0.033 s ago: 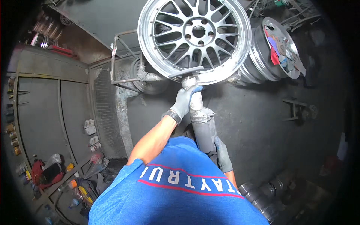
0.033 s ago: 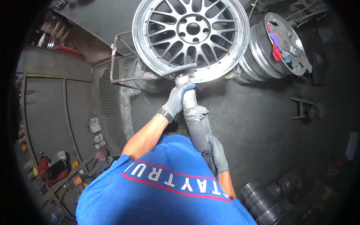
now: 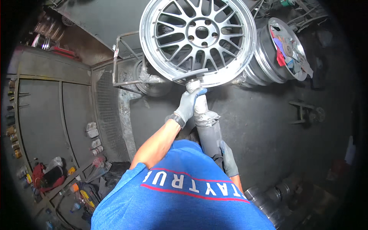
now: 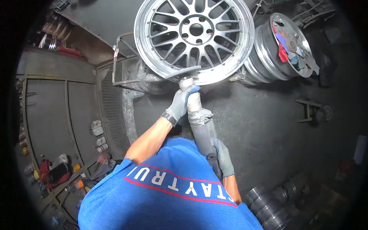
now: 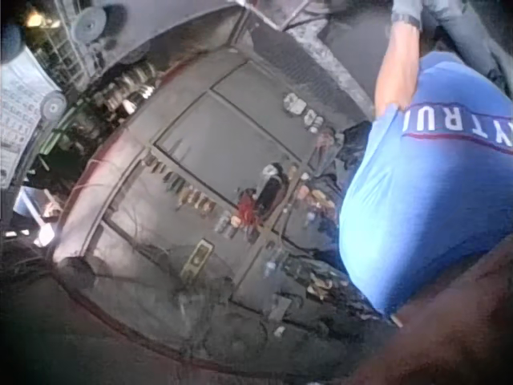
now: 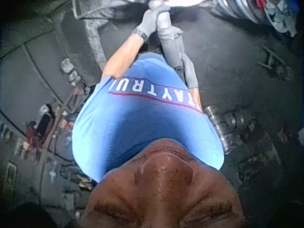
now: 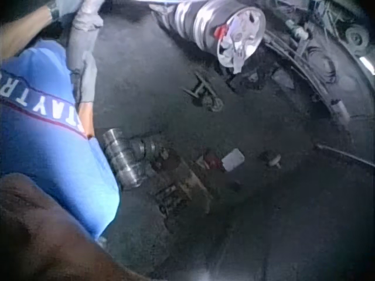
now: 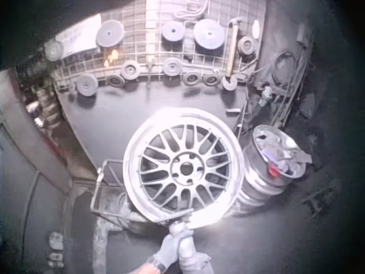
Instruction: The person uses a handheld angle grinder with a polishing pad to polish the outer rim of a silver alloy car wheel mounted on a stand. The person moves the tool around the circumference of the wheel's outer edge, maintaining consistent contact and pressure.
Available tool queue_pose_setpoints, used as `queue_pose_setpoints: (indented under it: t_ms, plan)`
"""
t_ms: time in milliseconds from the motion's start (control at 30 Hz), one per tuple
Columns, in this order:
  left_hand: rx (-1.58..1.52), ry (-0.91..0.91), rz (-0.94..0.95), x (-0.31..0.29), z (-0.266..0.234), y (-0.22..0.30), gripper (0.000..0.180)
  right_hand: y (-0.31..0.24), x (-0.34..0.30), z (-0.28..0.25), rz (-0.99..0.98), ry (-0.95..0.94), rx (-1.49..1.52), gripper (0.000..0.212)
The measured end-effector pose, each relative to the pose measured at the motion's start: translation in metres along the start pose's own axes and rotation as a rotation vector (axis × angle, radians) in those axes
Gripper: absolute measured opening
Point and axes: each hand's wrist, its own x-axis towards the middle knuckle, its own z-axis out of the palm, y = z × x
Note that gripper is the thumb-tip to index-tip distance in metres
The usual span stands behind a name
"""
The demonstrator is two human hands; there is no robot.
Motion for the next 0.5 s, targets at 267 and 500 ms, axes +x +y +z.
queue_pose_setpoints:
  t_ms: [267,500]
  plan:
    - [-0.095,0.055,-0.043,0.02,0.072,-0.081,0.022,-0.053,0.011,-0.134,-0.026,0.015,-0.212,0.061]
    - [-0.245,-0.067,-0.017,0.05,0.152,-0.128,0.028,-0.17,0.002,-0.2,-0.106,0.048,-0.51,0.062]
